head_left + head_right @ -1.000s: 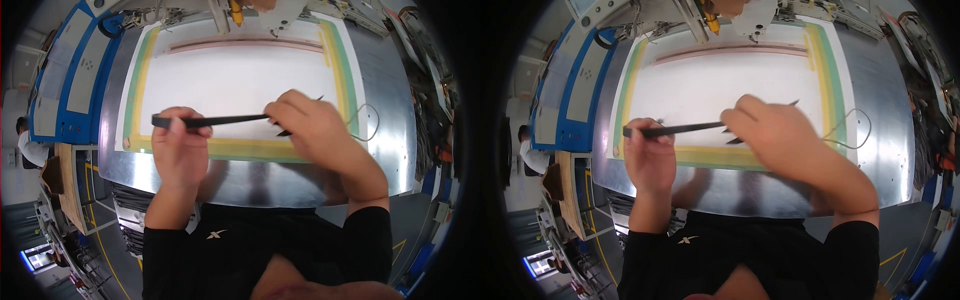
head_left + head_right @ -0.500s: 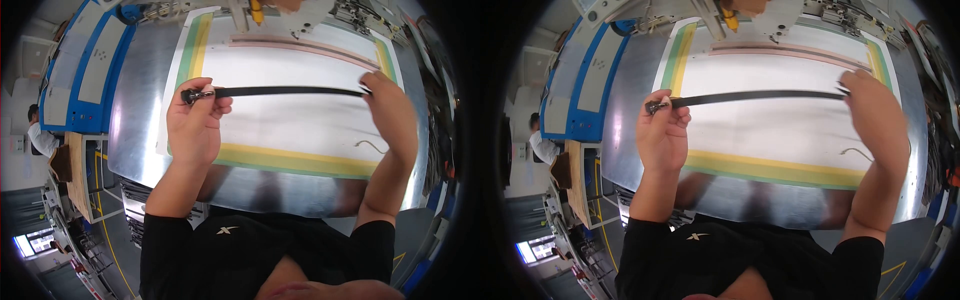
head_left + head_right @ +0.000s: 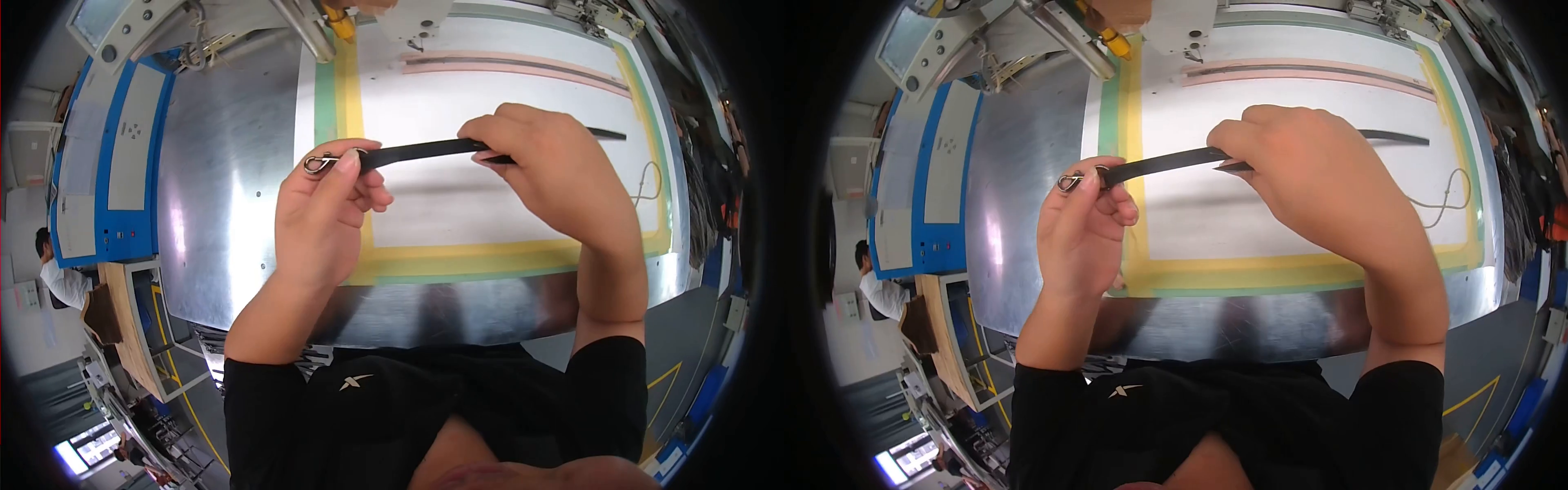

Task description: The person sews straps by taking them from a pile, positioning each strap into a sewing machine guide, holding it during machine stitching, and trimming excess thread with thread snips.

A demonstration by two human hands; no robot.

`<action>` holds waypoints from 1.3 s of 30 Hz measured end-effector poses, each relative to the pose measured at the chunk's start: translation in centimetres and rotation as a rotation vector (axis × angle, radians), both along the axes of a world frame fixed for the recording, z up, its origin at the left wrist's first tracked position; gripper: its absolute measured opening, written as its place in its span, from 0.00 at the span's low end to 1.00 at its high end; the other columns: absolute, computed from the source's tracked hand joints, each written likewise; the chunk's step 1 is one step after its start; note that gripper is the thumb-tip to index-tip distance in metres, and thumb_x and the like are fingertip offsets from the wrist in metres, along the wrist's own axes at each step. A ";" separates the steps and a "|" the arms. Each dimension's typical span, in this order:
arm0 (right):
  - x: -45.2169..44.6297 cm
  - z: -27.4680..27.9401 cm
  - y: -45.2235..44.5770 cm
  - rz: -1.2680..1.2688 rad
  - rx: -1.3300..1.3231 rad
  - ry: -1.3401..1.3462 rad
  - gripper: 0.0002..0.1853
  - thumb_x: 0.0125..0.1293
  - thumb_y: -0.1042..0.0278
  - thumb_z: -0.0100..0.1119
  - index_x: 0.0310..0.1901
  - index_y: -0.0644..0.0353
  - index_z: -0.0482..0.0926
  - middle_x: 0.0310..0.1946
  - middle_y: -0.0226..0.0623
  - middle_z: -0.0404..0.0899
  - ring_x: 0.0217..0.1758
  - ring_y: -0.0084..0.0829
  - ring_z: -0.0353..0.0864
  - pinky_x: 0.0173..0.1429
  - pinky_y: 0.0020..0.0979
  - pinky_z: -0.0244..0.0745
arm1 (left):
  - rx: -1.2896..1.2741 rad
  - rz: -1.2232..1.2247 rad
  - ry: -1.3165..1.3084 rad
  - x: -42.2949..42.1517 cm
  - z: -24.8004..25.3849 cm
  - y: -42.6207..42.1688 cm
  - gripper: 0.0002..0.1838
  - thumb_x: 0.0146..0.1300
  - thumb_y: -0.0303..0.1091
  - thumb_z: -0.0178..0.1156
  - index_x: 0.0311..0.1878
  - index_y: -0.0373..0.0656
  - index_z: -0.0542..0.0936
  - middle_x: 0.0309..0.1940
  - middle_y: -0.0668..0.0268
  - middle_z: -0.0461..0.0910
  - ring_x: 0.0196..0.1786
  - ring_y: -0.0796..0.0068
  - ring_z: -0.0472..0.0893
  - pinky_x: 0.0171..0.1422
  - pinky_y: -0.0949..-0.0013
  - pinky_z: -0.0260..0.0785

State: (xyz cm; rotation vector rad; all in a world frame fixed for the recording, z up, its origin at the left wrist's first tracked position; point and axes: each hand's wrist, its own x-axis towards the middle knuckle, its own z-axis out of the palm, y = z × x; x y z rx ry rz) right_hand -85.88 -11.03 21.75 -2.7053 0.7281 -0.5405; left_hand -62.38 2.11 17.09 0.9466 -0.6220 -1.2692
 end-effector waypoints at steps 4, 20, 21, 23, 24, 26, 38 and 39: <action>-0.5 -0.2 -0.5 -0.001 0.003 0.040 0.09 0.60 0.76 0.69 0.42 0.59 0.84 0.33 0.40 0.82 0.36 0.48 0.83 0.40 0.44 0.76 | 0.050 -0.009 -0.203 0.1 0.4 -0.8 0.13 0.76 0.28 0.60 0.59 0.34 0.80 0.39 0.59 0.86 0.42 0.67 0.87 0.49 0.66 0.79; -0.5 -5.4 -8.2 -0.117 -0.122 -0.044 0.10 0.58 0.77 0.67 0.41 0.57 0.83 0.32 0.37 0.82 0.38 0.45 0.85 0.41 0.44 0.77 | 0.075 -0.317 -0.884 1.5 -3.5 -15.2 0.14 0.68 0.29 0.71 0.53 0.34 0.83 0.46 0.61 0.87 0.47 0.73 0.85 0.57 0.70 0.76; -0.2 -5.9 -9.1 -0.090 -0.126 0.018 0.09 0.58 0.77 0.67 0.41 0.56 0.84 0.32 0.36 0.82 0.38 0.45 0.85 0.41 0.44 0.77 | -0.005 -0.265 -1.016 1.4 -4.5 -16.2 0.15 0.68 0.30 0.71 0.55 0.35 0.84 0.47 0.60 0.87 0.48 0.72 0.84 0.57 0.70 0.76; 0.2 -6.5 -10.5 -0.045 -0.130 0.144 0.09 0.58 0.76 0.67 0.41 0.56 0.84 0.32 0.36 0.82 0.37 0.45 0.84 0.40 0.44 0.77 | -0.118 -0.194 -1.300 1.5 -5.5 -17.1 0.23 0.70 0.41 0.70 0.62 0.38 0.83 0.54 0.54 0.86 0.56 0.60 0.84 0.63 0.60 0.75; 0.4 -6.7 -11.1 -0.026 -0.136 0.178 0.09 0.58 0.76 0.67 0.42 0.56 0.85 0.32 0.35 0.82 0.37 0.45 0.84 0.40 0.44 0.77 | -0.225 -0.141 -1.494 1.5 -6.4 -17.8 0.25 0.70 0.44 0.69 0.62 0.37 0.82 0.55 0.52 0.85 0.57 0.57 0.83 0.65 0.57 0.74; 1.1 -7.1 -12.4 0.020 -0.142 0.250 0.10 0.57 0.76 0.68 0.42 0.55 0.86 0.32 0.35 0.83 0.36 0.44 0.84 0.39 0.44 0.77 | -0.443 -0.019 -1.868 1.7 -9.0 -18.9 0.30 0.70 0.51 0.68 0.64 0.36 0.82 0.58 0.48 0.84 0.61 0.52 0.82 0.69 0.52 0.72; 3.1 -11.2 -16.8 -0.047 -0.123 0.022 0.16 0.58 0.78 0.63 0.46 0.50 0.89 0.34 0.34 0.82 0.39 0.43 0.85 0.43 0.42 0.79 | -0.368 -0.079 -1.801 3.6 -8.4 -19.2 0.20 0.68 0.36 0.67 0.61 0.39 0.83 0.51 0.55 0.86 0.54 0.51 0.83 0.60 0.53 0.76; 2.9 -11.3 -16.9 -0.059 -0.132 0.002 0.17 0.58 0.78 0.63 0.48 0.48 0.89 0.34 0.34 0.81 0.39 0.43 0.85 0.43 0.41 0.79 | -0.426 -0.084 -1.757 3.5 -8.8 -19.5 0.19 0.68 0.32 0.67 0.61 0.41 0.83 0.50 0.55 0.86 0.53 0.52 0.83 0.60 0.53 0.77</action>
